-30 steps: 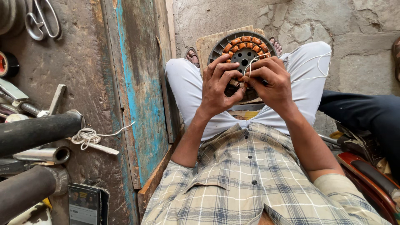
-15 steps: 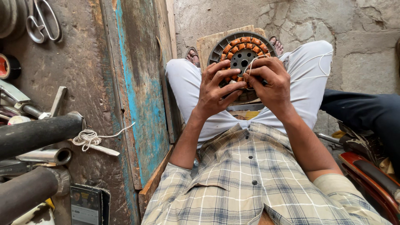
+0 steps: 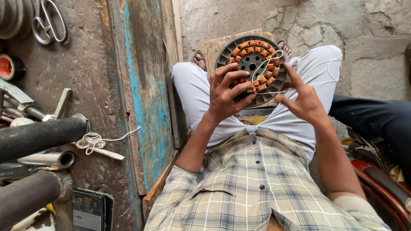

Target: The person sits cross-legged and winds a white string around the copper windings of a motor stator resting on their lap. They repeatedly pull the string taut and wrap it around individual winding sections to secure them.

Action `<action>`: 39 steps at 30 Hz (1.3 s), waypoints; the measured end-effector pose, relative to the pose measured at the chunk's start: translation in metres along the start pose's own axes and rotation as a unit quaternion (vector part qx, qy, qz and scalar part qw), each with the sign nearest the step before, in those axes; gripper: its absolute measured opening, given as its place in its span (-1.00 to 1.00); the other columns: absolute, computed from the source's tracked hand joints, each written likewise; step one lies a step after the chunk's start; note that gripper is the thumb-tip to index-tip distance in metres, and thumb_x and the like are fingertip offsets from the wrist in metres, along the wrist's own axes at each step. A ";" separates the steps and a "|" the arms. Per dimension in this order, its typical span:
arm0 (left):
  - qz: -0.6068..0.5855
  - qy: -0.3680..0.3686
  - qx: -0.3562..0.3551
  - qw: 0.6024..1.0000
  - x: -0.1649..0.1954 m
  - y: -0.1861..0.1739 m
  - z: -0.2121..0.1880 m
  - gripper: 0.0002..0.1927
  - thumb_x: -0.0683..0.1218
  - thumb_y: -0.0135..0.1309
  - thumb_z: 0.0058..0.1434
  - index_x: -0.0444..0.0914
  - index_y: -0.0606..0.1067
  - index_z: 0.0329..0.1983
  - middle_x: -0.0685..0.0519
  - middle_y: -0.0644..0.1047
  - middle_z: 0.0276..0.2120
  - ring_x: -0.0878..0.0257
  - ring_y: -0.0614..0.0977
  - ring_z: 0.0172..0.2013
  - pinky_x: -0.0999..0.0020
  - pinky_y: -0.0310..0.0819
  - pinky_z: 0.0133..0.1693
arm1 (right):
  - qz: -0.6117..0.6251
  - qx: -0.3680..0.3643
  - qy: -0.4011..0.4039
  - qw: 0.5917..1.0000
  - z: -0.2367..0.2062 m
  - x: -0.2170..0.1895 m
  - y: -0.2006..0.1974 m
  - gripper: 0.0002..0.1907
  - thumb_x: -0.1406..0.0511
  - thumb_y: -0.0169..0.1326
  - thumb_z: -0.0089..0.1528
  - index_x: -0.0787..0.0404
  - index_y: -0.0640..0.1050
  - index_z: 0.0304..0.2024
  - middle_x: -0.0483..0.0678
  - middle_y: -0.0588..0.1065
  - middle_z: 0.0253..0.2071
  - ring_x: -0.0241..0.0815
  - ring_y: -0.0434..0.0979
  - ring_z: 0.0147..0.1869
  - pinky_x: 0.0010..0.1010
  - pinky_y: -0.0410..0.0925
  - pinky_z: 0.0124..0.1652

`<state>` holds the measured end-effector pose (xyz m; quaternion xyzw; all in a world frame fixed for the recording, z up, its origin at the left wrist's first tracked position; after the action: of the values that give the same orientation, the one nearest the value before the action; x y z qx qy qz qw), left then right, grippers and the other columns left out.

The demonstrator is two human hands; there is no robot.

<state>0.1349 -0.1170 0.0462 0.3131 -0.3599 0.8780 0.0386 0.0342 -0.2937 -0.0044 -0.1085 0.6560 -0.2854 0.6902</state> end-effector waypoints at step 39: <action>-0.002 0.013 0.006 1.000 0.001 -0.001 -0.003 -0.72 0.03 0.39 0.12 0.02 0.62 -0.10 0.24 0.52 0.10 0.11 0.38 0.29 0.09 0.19 0.28 | 0.369 -0.028 -0.165 0.914 -0.004 -0.095 0.065 -0.44 0.05 -0.29 0.54 0.20 0.40 -0.46 -0.09 0.44 -0.50 -0.25 0.45 -0.35 -0.19 0.34 0.09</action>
<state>0.1326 -0.1143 0.0458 0.3026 -0.3537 0.8840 0.0427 0.0484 -0.1894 0.0413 0.0769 0.5339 0.0299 0.8415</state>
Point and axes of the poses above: each hand's wrist, its own z-axis towards the middle knuckle, its own y-axis out of the palm, x = y × z, the point moved 10 cm from there along z, towards the middle knuckle
